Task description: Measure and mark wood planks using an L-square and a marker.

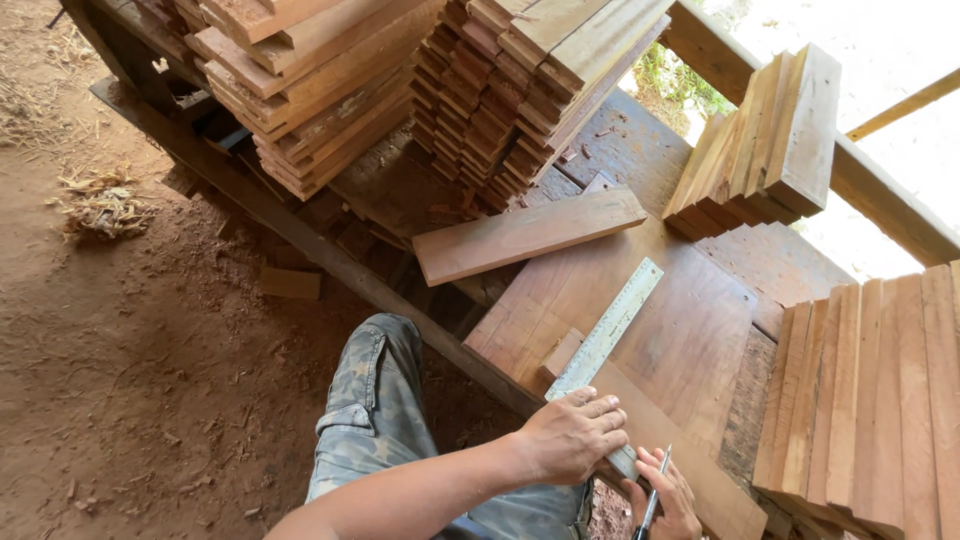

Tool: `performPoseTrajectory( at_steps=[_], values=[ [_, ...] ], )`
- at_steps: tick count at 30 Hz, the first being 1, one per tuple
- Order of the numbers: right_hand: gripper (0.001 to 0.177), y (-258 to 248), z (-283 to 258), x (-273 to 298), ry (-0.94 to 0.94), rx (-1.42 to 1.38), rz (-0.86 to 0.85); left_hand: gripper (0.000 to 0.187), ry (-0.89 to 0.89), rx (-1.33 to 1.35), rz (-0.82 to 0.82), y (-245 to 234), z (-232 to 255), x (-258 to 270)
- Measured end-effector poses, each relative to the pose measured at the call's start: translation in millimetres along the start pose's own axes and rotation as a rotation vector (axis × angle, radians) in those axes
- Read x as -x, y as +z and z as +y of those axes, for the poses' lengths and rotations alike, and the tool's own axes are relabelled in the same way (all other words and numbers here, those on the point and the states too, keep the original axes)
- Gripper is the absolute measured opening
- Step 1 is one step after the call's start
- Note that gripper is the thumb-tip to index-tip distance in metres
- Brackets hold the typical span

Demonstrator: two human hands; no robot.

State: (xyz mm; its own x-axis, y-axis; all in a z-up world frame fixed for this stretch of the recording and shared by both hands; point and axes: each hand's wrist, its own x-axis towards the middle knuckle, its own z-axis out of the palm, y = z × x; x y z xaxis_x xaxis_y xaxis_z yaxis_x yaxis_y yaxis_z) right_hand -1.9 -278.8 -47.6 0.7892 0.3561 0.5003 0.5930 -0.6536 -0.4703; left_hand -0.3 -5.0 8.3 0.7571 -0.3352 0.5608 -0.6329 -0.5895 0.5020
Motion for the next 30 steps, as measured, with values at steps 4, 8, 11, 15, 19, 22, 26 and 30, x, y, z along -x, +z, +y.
performPoseTrajectory(
  at_steps=[4, 8, 11, 15, 19, 22, 26, 30],
  values=[
    [0.036, 1.1, 4.2, 3.3, 0.04, 0.015, -0.012, 0.027, -0.008, -0.003, -0.034, 4.1, -1.7, -0.1],
    [0.037, 4.7, 41.7, 14.2, -0.059, -0.012, -0.021, 0.027, -0.019, -0.001, -0.062, 7.7, -2.1, 0.7],
    [0.039, 6.3, 62.3, 20.7, -0.102, -0.011, -0.06, 0.026, -0.021, 0.004, -0.058, 6.3, -2.9, 0.6],
    [0.041, -14.7, -40.0, -24.3, 0.189, -0.038, -0.075, 0.034, -0.028, -0.008, -0.15, 17.0, -7.6, 1.4],
    [0.055, -31.3, -58.8, -77.5, 0.195, 0.009, -0.131, 0.032, -0.039, 0.017, -0.196, 18.1, -7.4, -1.3],
    [0.062, -22.1, -91.6, -121.5, 0.349, -0.148, -0.232, 0.026, -0.049, 0.013, -0.21, 12.7, -3.3, -4.3],
    [0.04, 15.1, -104.3, -152.8, 0.253, -0.197, -0.315, 0.027, -0.088, -0.045, -0.362, 18.8, -3.0, -8.0],
    [0.039, 42.5, -93.2, -161.7, 0.187, -0.332, -0.366, 0.028, -0.061, -0.133, -0.361, 29.3, -7.9, -6.4]
  ],
)
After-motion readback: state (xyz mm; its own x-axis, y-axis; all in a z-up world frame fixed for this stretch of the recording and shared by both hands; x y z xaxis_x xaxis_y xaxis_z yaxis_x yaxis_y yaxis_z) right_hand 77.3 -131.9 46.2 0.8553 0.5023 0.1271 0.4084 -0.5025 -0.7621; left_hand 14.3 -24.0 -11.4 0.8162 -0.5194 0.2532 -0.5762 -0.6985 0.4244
